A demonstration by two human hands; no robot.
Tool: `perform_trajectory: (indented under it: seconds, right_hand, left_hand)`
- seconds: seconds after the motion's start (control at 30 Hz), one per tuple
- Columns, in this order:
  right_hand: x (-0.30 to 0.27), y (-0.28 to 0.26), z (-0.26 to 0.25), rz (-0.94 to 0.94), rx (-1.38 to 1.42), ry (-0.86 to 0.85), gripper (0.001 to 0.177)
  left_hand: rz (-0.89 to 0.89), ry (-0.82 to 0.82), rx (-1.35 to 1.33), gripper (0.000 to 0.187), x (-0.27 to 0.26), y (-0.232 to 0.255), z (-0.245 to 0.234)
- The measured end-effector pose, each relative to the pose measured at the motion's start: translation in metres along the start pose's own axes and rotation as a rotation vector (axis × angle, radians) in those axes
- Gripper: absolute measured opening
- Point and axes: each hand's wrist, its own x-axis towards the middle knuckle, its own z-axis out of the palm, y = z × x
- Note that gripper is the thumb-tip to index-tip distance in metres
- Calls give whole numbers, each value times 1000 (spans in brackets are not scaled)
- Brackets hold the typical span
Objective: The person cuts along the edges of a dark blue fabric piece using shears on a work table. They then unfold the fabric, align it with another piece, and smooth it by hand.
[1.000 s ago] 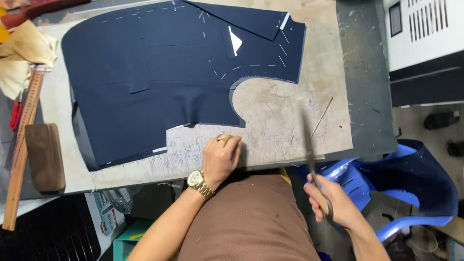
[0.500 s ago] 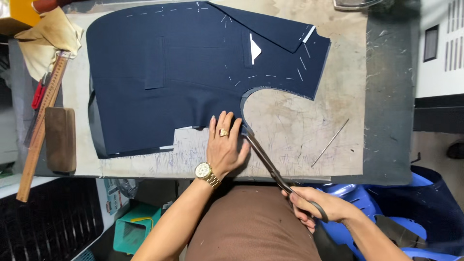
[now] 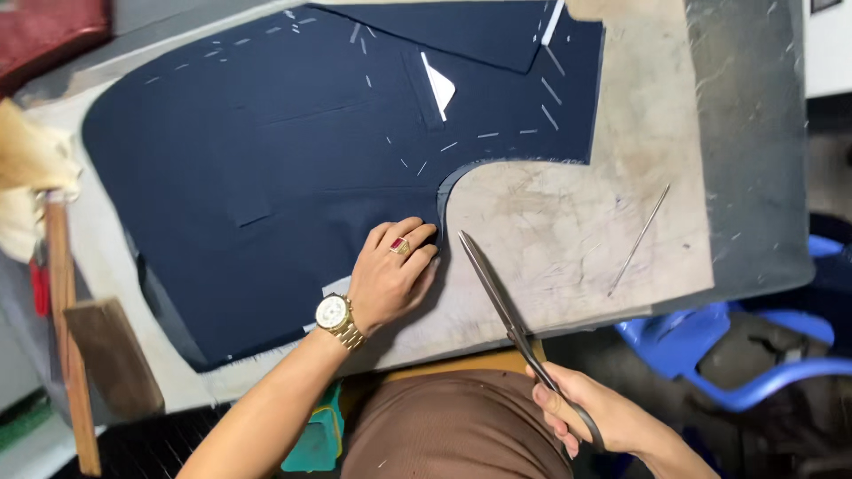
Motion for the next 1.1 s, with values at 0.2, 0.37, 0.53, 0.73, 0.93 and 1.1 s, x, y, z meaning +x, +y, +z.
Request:
perform_trajectory:
  seconds: [0.2, 0.37, 0.53, 0.73, 0.93, 1.1]
  right_hand:
    - [-5, -57, 60, 226, 3, 168, 33]
    - [8, -35, 89, 116, 256, 244, 43]
    - [16, -60, 100, 263, 219, 332, 49]
    - [16, -88, 107, 316, -155, 367, 59]
    - [12, -99, 107, 470, -152, 397, 53]
    - [10, -100, 100, 585, -266, 384, 53]
  left_hand:
    - [19, 27, -121, 7, 1, -17, -1]
    - [24, -29, -97, 8, 5, -19, -5]
    - [10, -34, -120, 8, 9, -22, -10]
    - [6, -46, -139, 5, 9, -21, -10]
    - [8, -51, -121, 12, 4, -20, -8]
    - [0, -12, -144, 14, 0, -18, -2]
